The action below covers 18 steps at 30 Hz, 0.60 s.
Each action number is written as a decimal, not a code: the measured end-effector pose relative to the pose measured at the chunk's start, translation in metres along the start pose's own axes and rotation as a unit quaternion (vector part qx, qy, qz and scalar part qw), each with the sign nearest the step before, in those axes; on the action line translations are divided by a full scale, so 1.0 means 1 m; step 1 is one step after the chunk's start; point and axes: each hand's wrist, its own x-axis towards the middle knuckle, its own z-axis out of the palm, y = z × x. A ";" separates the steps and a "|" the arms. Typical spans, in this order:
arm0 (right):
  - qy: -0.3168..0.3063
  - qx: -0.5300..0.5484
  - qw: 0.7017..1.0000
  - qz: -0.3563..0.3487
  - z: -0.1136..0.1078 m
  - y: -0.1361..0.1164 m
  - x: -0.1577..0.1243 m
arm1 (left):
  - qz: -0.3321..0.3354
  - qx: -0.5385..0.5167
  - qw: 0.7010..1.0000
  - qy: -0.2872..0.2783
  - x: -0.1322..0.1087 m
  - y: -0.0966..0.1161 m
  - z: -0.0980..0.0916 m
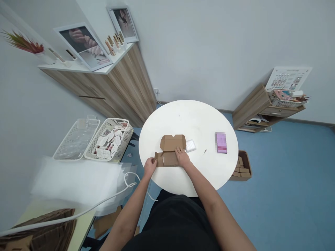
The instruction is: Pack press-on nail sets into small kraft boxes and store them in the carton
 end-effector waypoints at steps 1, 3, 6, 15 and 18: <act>0.000 0.000 1.000 0.000 0.000 0.000 0.000 | -0.002 -0.007 1.000 -0.018 -0.002 -0.002 0.000; 0.001 0.000 1.000 -0.001 0.000 0.000 0.000 | 0.000 -0.016 0.999 -0.029 -0.005 -0.002 -0.001; 0.004 0.000 1.000 -0.002 -0.001 -0.001 -0.001 | 0.007 -0.040 0.998 -0.037 -0.010 0.006 -0.003; 0.013 -0.003 1.000 -0.006 -0.001 -0.001 -0.001 | 0.032 -0.090 0.993 -0.072 -0.023 0.038 0.002; 0.019 -0.004 1.000 -0.010 0.000 -0.001 -0.001 | 0.044 -0.040 0.996 -0.066 -0.020 0.041 0.008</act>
